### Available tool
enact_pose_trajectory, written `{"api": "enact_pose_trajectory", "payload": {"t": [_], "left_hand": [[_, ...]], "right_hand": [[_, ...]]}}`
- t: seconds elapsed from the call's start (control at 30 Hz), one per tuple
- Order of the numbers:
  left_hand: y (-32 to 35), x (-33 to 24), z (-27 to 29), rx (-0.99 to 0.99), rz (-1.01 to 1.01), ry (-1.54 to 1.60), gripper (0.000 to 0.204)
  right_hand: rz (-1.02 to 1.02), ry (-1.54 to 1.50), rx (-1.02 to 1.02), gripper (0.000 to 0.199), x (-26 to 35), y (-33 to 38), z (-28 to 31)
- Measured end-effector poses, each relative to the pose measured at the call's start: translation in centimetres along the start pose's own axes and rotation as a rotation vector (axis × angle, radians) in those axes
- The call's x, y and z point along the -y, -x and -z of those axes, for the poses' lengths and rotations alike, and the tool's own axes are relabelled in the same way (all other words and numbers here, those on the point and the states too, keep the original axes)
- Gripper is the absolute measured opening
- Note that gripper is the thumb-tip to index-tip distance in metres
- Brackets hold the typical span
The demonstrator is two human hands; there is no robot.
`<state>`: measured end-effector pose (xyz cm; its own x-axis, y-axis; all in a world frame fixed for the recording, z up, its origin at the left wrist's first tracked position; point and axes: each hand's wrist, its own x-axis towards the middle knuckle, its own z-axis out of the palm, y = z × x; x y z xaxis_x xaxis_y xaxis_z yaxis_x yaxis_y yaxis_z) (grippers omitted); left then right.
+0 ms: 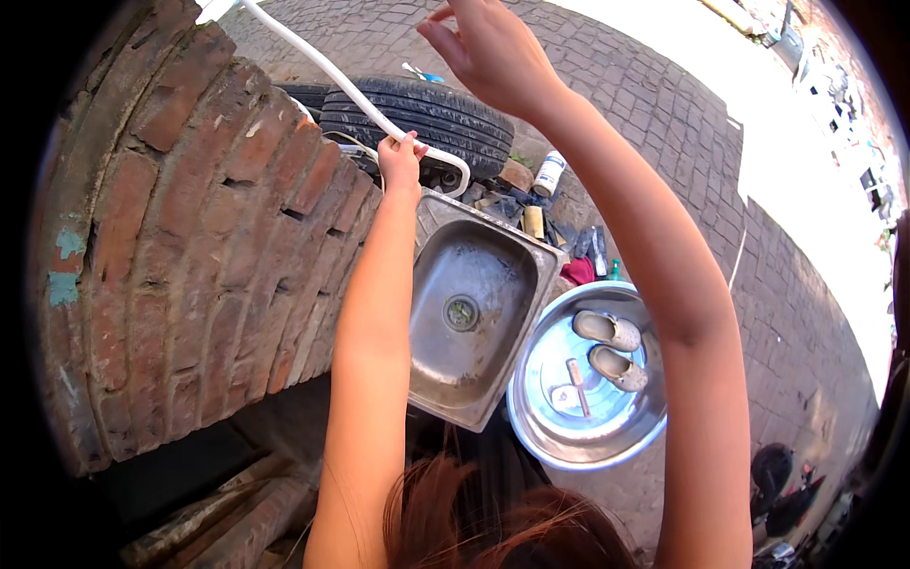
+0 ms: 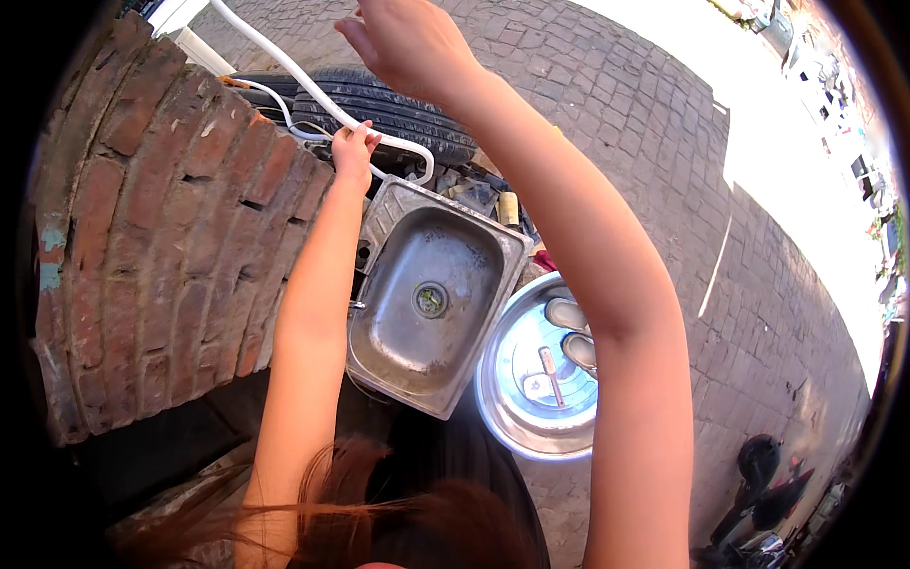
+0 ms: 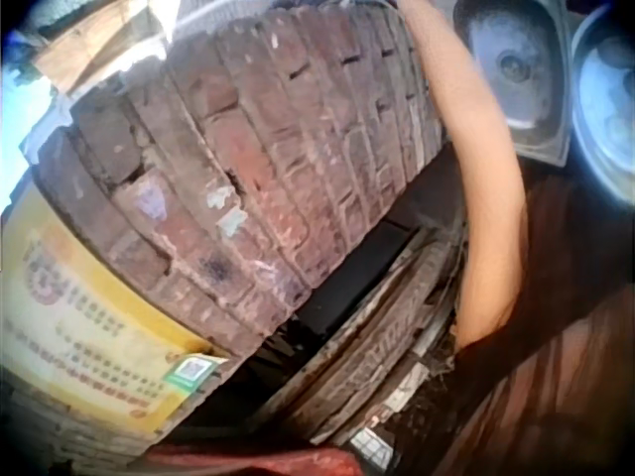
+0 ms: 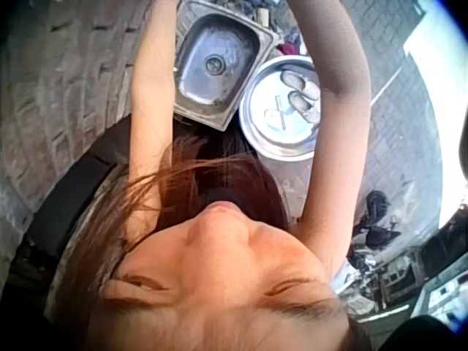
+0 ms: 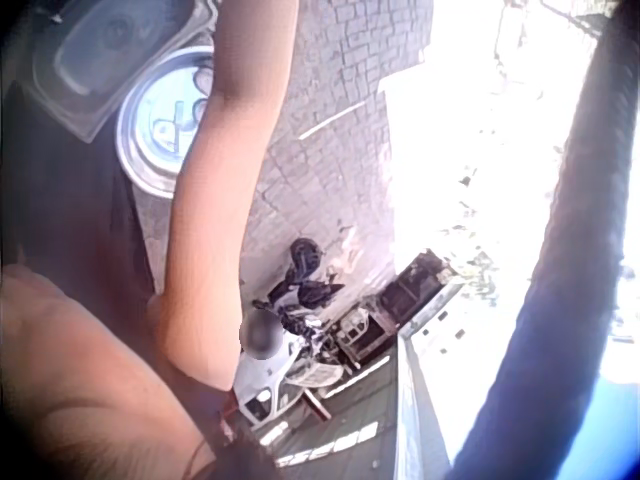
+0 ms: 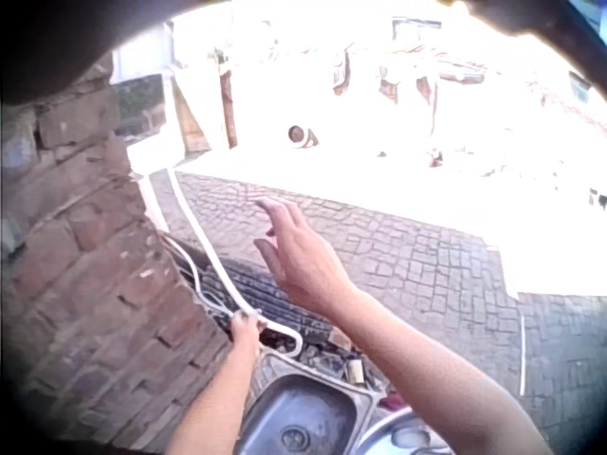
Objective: The person retrieves a pair of white clogs and a brush from a cluttered workshop, then moves to an outdoor sink area. They place the shoes in a metal basin, fill it with water from a hose, and scrub the shoes thoroughly with the brush and water.
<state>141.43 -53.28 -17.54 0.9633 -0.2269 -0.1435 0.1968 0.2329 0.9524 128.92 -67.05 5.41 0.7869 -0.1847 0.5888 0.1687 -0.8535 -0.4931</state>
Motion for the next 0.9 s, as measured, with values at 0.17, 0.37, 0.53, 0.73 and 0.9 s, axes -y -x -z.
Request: {"api": "enact_pose_trajectory", "payload": {"t": [0.17,0.37,0.53,0.73,0.9], "left_hand": [[-4.4,3.3,2.9,0.084,0.100,0.403,0.087],[-2.9,4.5,3.9,0.175,0.054,0.137,0.081],[0.2,6.3,3.3,0.155,0.081,0.006,0.069],[16.2,10.3,1.6,0.311,0.270,-0.144,0.026],[34.1,15.6,6.5,0.692,1.080,-0.545,0.030]], "right_hand": [[-0.402,-0.232,0.139,0.040,-5.9,24.2,-0.1],[-1.015,-0.116,0.093,0.036,-6.6,48.2,4.7],[-1.313,-0.050,-0.086,0.033,-4.6,61.7,8.3],[-1.570,0.326,-0.021,0.046,0.4,76.9,8.8],[-2.032,1.000,-0.221,0.069,5.2,85.9,4.8]]}}
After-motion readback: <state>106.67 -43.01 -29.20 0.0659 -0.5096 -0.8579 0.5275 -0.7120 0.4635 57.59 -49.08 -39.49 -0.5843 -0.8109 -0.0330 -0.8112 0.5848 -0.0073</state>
